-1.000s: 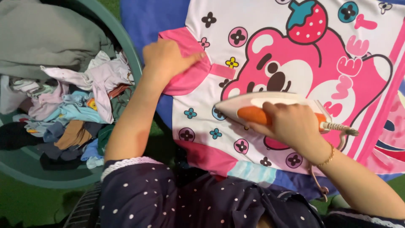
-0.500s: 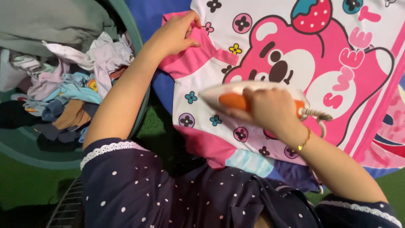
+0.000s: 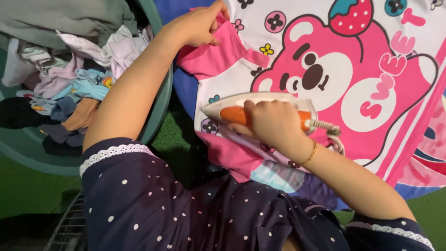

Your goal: Iron a child's shirt on a flat surface.

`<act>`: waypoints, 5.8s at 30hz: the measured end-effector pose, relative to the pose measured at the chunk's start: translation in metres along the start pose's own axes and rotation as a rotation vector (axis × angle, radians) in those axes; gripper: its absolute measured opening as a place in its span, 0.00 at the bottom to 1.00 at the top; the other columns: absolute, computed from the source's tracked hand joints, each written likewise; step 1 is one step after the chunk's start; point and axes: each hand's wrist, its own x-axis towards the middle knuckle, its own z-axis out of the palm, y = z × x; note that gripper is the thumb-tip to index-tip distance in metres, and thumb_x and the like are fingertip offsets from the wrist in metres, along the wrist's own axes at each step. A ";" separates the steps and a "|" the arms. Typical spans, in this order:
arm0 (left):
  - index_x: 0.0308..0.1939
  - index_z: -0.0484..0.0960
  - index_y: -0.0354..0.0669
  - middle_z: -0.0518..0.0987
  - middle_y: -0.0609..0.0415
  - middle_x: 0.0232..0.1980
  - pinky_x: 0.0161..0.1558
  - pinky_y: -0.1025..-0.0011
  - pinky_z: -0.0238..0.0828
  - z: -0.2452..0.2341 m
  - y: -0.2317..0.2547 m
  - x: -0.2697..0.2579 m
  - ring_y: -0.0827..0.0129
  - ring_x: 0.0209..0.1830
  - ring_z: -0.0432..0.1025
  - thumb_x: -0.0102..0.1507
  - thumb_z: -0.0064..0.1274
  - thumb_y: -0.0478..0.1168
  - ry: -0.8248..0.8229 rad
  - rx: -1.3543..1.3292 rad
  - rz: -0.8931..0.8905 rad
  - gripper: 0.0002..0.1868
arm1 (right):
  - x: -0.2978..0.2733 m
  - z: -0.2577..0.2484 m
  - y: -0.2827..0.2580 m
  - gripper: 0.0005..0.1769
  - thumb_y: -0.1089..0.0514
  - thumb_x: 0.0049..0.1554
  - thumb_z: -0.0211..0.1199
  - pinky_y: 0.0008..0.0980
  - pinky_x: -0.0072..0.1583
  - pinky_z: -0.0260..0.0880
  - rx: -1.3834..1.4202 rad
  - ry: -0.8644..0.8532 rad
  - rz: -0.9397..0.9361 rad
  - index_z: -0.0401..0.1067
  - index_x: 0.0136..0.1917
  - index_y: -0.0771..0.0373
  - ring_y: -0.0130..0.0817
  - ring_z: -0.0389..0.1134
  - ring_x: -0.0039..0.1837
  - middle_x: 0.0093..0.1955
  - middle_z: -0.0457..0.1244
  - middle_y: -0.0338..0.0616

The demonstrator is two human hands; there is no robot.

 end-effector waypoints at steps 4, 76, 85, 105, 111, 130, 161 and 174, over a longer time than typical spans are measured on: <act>0.60 0.71 0.44 0.81 0.47 0.40 0.39 0.57 0.72 0.006 0.003 0.015 0.53 0.41 0.76 0.51 0.73 0.36 0.054 0.127 0.010 0.37 | 0.015 0.003 -0.009 0.38 0.21 0.53 0.61 0.39 0.29 0.65 -0.023 0.023 0.091 0.74 0.35 0.59 0.42 0.68 0.25 0.22 0.64 0.45; 0.64 0.73 0.32 0.79 0.51 0.60 0.59 0.69 0.69 0.289 -0.006 -0.228 0.71 0.59 0.72 0.61 0.62 0.61 0.433 -0.923 -0.095 0.40 | -0.189 -0.008 0.077 0.33 0.21 0.44 0.63 0.41 0.32 0.62 -0.110 -0.049 0.119 0.77 0.34 0.54 0.43 0.66 0.28 0.26 0.64 0.38; 0.48 0.86 0.35 0.86 0.58 0.44 0.49 0.75 0.73 0.225 0.006 -0.261 0.80 0.43 0.75 0.57 0.68 0.37 -0.180 -0.872 -0.076 0.17 | -0.140 0.006 0.052 0.33 0.22 0.50 0.61 0.41 0.32 0.63 -0.042 0.070 0.025 0.77 0.38 0.54 0.41 0.65 0.26 0.26 0.64 0.39; 0.42 0.87 0.34 0.85 0.58 0.37 0.37 0.74 0.76 0.212 0.005 -0.257 0.77 0.35 0.77 0.62 0.64 0.39 -0.458 -1.009 -0.051 0.11 | 0.019 0.017 -0.046 0.32 0.27 0.53 0.63 0.43 0.34 0.71 0.043 0.006 0.159 0.78 0.37 0.58 0.46 0.71 0.31 0.30 0.67 0.48; 0.42 0.86 0.34 0.84 0.59 0.36 0.36 0.75 0.77 0.221 -0.001 -0.254 0.76 0.33 0.78 0.61 0.64 0.39 -0.474 -1.022 -0.059 0.11 | -0.014 0.020 -0.060 0.35 0.24 0.48 0.64 0.45 0.34 0.71 0.029 -0.028 -0.004 0.77 0.38 0.61 0.47 0.72 0.33 0.29 0.68 0.49; 0.46 0.84 0.33 0.85 0.55 0.39 0.38 0.73 0.78 0.225 0.002 -0.250 0.74 0.37 0.79 0.60 0.65 0.36 -0.469 -1.079 -0.080 0.14 | 0.004 0.018 -0.029 0.35 0.25 0.55 0.61 0.43 0.30 0.69 0.007 0.086 0.148 0.77 0.38 0.61 0.45 0.70 0.28 0.26 0.65 0.46; 0.45 0.82 0.41 0.81 0.47 0.44 0.47 0.55 0.71 0.151 0.166 -0.201 0.50 0.48 0.75 0.63 0.61 0.48 0.615 0.077 -0.268 0.15 | -0.164 0.000 0.077 0.34 0.23 0.50 0.63 0.42 0.35 0.68 -0.118 -0.006 0.389 0.77 0.39 0.56 0.44 0.69 0.30 0.26 0.63 0.44; 0.80 0.52 0.44 0.45 0.47 0.84 0.77 0.37 0.36 0.172 0.098 -0.030 0.51 0.84 0.41 0.70 0.45 0.69 0.736 0.504 -0.237 0.46 | -0.040 0.007 0.156 0.36 0.22 0.61 0.66 0.43 0.35 0.68 -0.144 0.272 0.448 0.78 0.41 0.60 0.46 0.69 0.34 0.30 0.65 0.47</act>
